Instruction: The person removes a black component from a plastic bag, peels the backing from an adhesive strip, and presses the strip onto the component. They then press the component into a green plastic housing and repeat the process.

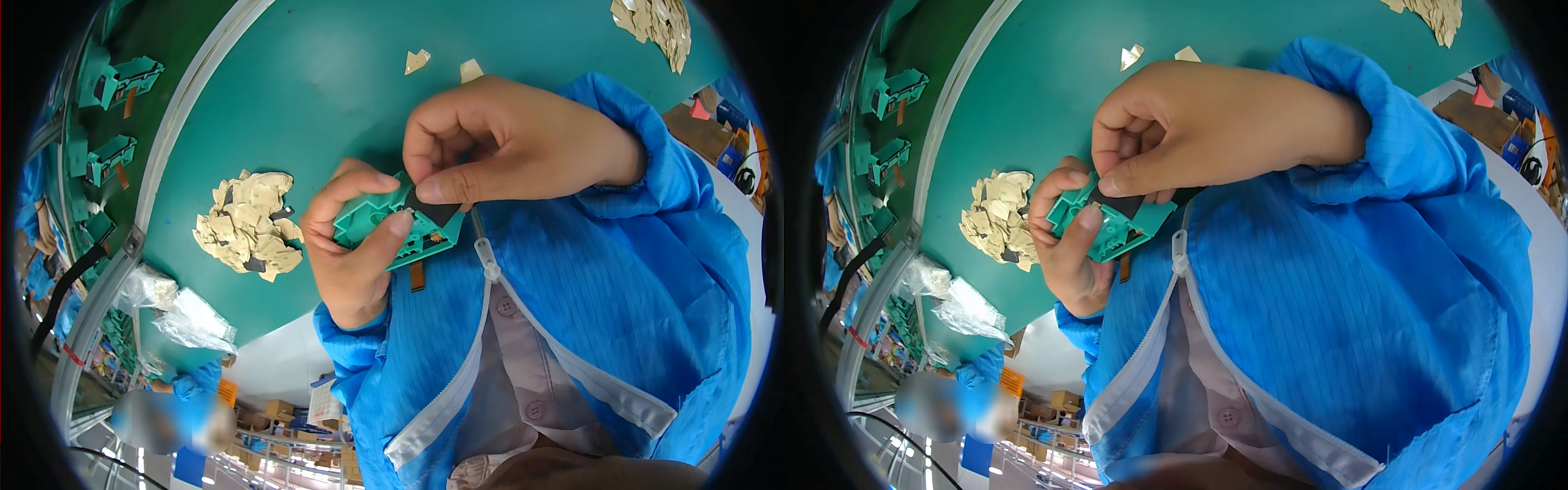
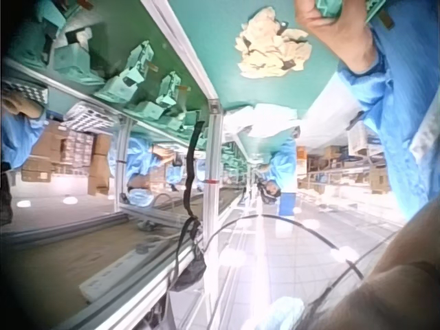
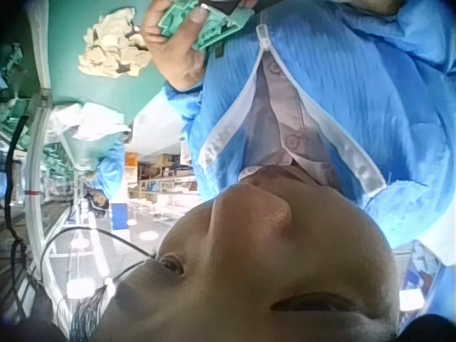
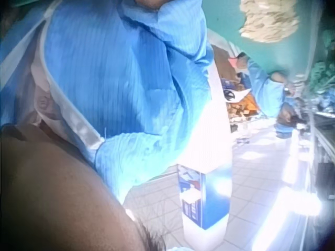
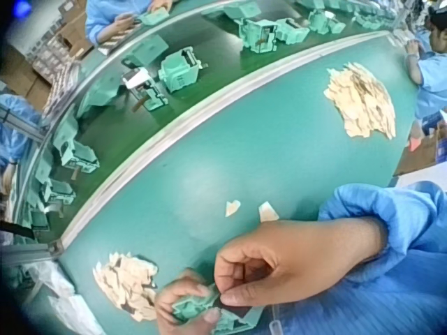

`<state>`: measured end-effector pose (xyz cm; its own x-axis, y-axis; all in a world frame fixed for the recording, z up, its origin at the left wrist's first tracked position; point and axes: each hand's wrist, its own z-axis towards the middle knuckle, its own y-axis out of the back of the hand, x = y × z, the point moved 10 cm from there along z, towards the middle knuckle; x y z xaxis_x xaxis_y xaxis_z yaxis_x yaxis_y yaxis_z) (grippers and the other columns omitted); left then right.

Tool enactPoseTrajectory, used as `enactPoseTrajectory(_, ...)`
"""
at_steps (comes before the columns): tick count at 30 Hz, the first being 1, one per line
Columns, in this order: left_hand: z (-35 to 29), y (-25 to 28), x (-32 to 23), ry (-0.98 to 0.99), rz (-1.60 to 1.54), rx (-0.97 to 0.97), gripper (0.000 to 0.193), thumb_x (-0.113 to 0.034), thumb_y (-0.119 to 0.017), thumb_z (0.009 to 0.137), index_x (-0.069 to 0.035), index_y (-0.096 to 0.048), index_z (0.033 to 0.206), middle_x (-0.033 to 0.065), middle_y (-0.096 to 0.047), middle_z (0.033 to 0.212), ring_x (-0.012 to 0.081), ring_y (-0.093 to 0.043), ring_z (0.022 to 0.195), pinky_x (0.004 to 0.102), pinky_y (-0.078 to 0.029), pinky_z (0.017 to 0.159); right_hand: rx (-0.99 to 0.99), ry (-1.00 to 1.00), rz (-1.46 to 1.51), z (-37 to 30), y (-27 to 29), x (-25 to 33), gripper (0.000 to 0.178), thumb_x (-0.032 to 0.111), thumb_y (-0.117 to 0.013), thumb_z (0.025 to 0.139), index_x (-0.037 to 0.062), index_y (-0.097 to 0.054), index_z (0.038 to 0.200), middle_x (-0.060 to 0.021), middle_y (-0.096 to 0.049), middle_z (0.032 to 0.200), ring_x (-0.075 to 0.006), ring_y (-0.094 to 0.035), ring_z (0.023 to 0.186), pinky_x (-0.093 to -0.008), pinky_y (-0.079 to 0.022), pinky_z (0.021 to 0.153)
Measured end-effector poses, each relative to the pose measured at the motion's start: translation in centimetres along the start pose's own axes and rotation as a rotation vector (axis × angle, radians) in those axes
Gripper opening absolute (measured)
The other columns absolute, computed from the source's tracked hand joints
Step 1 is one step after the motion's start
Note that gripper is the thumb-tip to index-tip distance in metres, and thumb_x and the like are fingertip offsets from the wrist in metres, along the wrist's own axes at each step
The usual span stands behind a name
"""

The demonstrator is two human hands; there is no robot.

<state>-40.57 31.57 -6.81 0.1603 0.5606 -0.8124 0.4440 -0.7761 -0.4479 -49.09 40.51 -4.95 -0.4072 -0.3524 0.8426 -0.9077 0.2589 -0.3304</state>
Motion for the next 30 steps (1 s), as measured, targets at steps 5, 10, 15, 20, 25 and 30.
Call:
enactPoseTrajectory(5,-0.1,0.0,1.1,0.027,-0.080,0.028,0.031,0.008,-0.068,0.070,0.001,-0.065,0.101,0.0050,-0.056,0.088,0.0110,-0.053,0.079,0.0235,-0.041,0.073,0.021,-0.044,0.074,0.1,-0.1,-0.9,0.020,0.019,-0.066,0.094,-0.0003,-0.061,0.095,-0.0018,-0.064,0.081,-0.0054,-0.060,0.074,-0.0208,-0.048,0.064)
enactPoseTrajectory(10,0.1,0.4,2.0,0.014,-0.126,0.067,0.031,0.001,-0.068,0.069,0.000,-0.065,0.099,0.0050,-0.053,0.086,0.0117,-0.050,0.076,0.0238,-0.038,0.070,0.005,-0.050,0.009,0.0,0.0,-0.9,0.017,0.016,-0.065,0.094,-0.0006,-0.062,0.094,-0.0025,-0.064,0.080,-0.0059,-0.059,0.073,-0.0215,-0.047,0.064)
enactPoseTrajectory(15,0.0,0.6,2.4,0.011,-0.121,0.052,0.032,-0.003,-0.070,0.067,-0.001,-0.065,0.099,0.0058,-0.052,0.085,0.0129,-0.048,0.075,0.0242,-0.037,0.069,-0.004,-0.058,-0.018,0.0,0.0,-0.7,0.013,0.012,-0.065,0.093,-0.0009,-0.062,0.092,-0.0032,-0.064,0.079,-0.0059,-0.059,0.071,-0.0219,-0.047,0.063)
enactPoseTrajectory(20,0.1,0.6,2.6,0.003,-0.150,0.070,0.031,-0.004,-0.071,0.067,-0.001,-0.064,0.097,0.0068,-0.051,0.086,0.0139,-0.049,0.077,0.0248,-0.038,0.069,0.008,-0.013,-0.073,0.0,0.1,-0.5,0.014,0.012,-0.066,0.091,-0.0009,-0.062,0.089,-0.0036,-0.064,0.076,-0.0060,-0.059,0.069,-0.0226,-0.047,0.059)
enactPoseTrajectory(25,0.1,0.5,2.6,0.023,-0.158,0.048,0.031,-0.006,-0.072,0.067,-0.001,-0.064,0.096,0.0075,-0.052,0.086,0.0146,-0.051,0.076,0.0248,-0.040,0.070,-0.001,-0.031,-0.077,-0.1,0.1,-0.5,0.014,0.012,-0.066,0.090,-0.0008,-0.062,0.088,-0.0040,-0.064,0.074,-0.0067,-0.059,0.067,-0.0228,-0.047,0.058)
enactPoseTrajectory(30,0.0,0.3,2.6,0.038,-0.171,0.033,0.030,-0.007,-0.073,0.067,-0.001,-0.063,0.095,0.0080,-0.053,0.086,0.0151,-0.052,0.077,0.0249,-0.042,0.070,-0.057,-0.014,-0.064,-0.3,0.6,-0.1,0.018,0.014,-0.063,0.084,-0.0039,-0.067,0.083,-0.0111,-0.070,0.077,-0.0155,-0.067,0.069,-0.0290,-0.052,0.062)
